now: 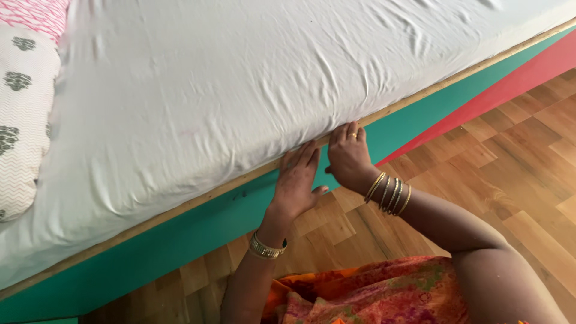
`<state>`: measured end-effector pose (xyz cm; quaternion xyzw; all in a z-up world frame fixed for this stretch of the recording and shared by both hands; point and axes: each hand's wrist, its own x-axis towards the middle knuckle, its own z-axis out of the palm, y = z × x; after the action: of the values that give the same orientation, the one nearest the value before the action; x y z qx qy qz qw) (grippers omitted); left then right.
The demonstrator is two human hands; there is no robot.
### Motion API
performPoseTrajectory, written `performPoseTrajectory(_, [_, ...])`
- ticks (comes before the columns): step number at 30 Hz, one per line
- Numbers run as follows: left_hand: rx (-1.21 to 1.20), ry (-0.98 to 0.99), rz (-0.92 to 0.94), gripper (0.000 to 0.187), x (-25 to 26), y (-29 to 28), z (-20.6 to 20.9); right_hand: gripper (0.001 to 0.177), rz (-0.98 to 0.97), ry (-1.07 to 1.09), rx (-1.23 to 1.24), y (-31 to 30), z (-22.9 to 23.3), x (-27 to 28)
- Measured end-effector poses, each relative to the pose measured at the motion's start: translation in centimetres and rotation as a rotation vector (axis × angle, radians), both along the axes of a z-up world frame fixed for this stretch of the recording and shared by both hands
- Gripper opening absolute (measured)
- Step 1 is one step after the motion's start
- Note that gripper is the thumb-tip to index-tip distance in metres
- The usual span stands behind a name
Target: The person tucks the edges of a white bedsheet under the mattress of a low bed and subsequently smooths the surface of the sheet and arranges pillows against the headboard.
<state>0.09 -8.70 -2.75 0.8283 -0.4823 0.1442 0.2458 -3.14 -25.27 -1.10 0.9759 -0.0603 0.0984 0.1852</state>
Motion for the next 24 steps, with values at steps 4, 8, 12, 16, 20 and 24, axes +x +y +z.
performPoseTrajectory(4, [0.205,0.097,0.219,0.095,-0.9,2.5,0.9,0.090,0.220,0.019,0.275,2.8,0.4,-0.2])
performPoseTrajectory(8, [0.178,0.140,0.258,0.085,-0.7,4.2,1.2,0.081,0.293,-0.037,0.254,4.9,0.3,-0.2])
performPoseTrajectory(12, [0.003,0.096,0.133,0.082,0.2,4.7,0.8,0.069,0.264,-0.053,0.274,4.9,0.2,0.4])
performPoseTrajectory(16, [-0.040,0.138,0.112,0.079,0.8,4.7,1.5,0.066,0.272,-0.082,0.252,4.7,0.1,0.5])
performPoseTrajectory(20, [-0.019,0.186,0.170,0.073,0.8,3.9,2.1,0.061,0.256,-0.103,0.216,4.9,-0.1,1.4])
performPoseTrajectory(24, [-0.070,0.208,0.154,0.071,1.1,4.1,1.5,0.051,0.223,-0.067,0.236,5.2,-0.6,2.1])
